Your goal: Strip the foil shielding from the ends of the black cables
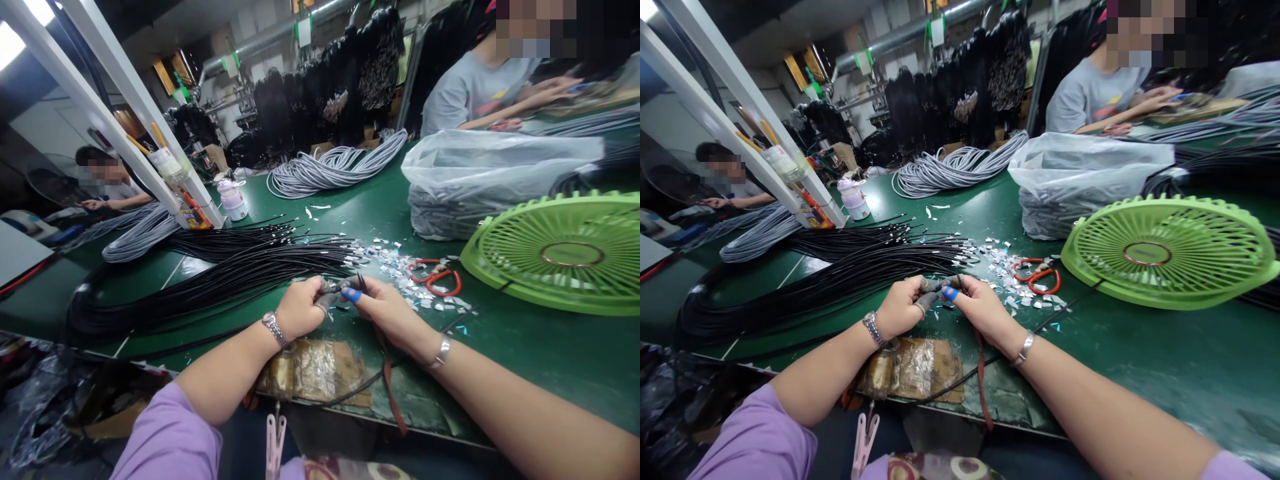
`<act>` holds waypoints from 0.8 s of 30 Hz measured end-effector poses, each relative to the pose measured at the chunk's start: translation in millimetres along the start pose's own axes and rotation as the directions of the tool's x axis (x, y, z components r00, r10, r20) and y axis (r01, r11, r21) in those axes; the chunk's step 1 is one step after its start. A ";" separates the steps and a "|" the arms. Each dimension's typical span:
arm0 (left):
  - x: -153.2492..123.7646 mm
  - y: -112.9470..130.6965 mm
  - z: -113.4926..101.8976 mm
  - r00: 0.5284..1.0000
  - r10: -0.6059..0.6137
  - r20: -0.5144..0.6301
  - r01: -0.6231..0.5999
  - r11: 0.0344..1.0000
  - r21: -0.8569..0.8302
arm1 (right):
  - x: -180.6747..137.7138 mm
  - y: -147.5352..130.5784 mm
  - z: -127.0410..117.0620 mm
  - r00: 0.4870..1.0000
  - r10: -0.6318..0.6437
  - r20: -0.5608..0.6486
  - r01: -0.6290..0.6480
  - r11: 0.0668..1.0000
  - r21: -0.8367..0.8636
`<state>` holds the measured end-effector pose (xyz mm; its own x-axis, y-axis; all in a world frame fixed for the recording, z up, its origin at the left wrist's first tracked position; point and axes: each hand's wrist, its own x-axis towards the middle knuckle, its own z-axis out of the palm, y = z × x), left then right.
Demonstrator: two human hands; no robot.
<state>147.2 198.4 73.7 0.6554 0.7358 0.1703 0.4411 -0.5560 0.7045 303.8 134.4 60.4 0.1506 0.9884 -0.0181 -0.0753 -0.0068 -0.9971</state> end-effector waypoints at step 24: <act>8.6 4.6 -8.0 0.927 -0.295 0.231 0.373 0.671 -0.641 | 3.2 3.7 -3.4 0.994 0.075 0.083 -0.076 0.997 0.008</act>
<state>150.0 205.4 83.9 0.6195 0.7567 -0.2087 0.1470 0.1493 0.9778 307.3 136.9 56.4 0.0621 0.9943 -0.0867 -0.0946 -0.0807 -0.9922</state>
